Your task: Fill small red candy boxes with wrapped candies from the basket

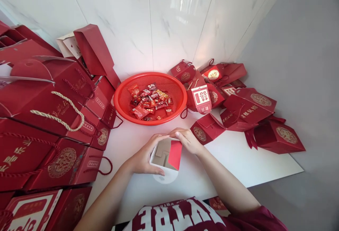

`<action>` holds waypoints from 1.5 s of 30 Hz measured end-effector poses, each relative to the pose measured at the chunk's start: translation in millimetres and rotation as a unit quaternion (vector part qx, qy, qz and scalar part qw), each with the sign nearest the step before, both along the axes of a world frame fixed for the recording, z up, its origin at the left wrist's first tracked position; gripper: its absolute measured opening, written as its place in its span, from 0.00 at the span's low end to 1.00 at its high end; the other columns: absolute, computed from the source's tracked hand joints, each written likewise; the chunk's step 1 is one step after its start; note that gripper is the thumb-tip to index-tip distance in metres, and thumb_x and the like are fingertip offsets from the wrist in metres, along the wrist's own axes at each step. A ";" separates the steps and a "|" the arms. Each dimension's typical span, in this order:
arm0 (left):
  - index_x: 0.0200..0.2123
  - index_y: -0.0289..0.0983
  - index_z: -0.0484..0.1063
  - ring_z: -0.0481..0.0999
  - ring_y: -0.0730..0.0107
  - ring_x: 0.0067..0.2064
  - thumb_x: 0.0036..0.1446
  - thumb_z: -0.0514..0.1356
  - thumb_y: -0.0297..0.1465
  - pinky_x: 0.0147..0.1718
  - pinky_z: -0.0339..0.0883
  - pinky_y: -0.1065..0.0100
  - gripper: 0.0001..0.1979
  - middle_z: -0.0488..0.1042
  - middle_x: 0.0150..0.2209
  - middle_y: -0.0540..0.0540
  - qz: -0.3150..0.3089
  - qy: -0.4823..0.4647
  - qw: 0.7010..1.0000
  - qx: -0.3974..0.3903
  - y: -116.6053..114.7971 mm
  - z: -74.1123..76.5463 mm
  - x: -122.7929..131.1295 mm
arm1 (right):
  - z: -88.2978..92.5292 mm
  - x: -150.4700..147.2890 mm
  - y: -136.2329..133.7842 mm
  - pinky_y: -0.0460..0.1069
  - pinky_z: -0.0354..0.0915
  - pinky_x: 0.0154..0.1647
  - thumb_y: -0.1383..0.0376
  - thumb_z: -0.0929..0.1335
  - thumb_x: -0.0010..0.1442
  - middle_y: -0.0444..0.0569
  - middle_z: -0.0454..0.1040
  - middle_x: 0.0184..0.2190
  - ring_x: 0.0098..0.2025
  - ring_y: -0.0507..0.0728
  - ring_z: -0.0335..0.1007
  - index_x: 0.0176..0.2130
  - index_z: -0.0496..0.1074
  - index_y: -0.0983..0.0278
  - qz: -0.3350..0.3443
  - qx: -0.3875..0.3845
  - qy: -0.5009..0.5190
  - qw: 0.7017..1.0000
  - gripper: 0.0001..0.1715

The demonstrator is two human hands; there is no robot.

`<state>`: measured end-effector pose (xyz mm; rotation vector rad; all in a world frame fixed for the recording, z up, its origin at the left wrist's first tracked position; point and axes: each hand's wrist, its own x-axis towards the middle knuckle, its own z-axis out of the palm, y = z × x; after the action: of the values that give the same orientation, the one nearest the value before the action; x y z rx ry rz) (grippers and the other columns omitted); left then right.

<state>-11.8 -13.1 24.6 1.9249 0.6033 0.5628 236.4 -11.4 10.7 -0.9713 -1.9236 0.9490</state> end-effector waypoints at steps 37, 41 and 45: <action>0.69 0.48 0.38 0.66 0.43 0.64 0.37 0.77 0.44 0.58 0.65 0.47 0.65 0.61 0.62 0.34 0.078 -0.103 0.978 -0.165 10.0 -24.1 -6.1 | 20.9 -12.9 -16.8 0.47 0.58 0.30 0.61 0.59 0.70 0.46 0.72 0.19 0.22 0.52 0.65 0.18 0.64 0.63 -0.046 -0.143 -0.168 0.974 0.30; 0.63 0.44 0.50 0.69 0.46 0.61 0.37 0.77 0.40 0.56 0.68 0.49 0.55 0.65 0.59 0.36 0.088 -0.091 0.979 -0.160 13.9 -23.3 -6.5 | 16.4 -11.1 -12.9 0.46 0.59 0.29 0.56 0.59 0.71 0.44 0.72 0.19 0.22 0.52 0.65 0.19 0.66 0.64 -0.029 -0.154 -0.147 0.977 0.32; 0.60 0.42 0.54 0.71 0.50 0.59 0.40 0.76 0.37 0.55 0.70 0.51 0.48 0.68 0.58 0.36 0.110 -0.091 0.979 -0.143 16.8 -21.5 -8.7 | 29.1 -3.1 -5.1 0.46 0.58 0.28 0.50 0.60 0.70 0.43 0.69 0.18 0.22 0.51 0.63 0.19 0.67 0.64 -0.031 -0.132 -0.126 0.983 0.34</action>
<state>-20.5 3.8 3.1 1.5288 0.7405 0.7401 233.3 -16.5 39.9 -1.3542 -1.9920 1.1089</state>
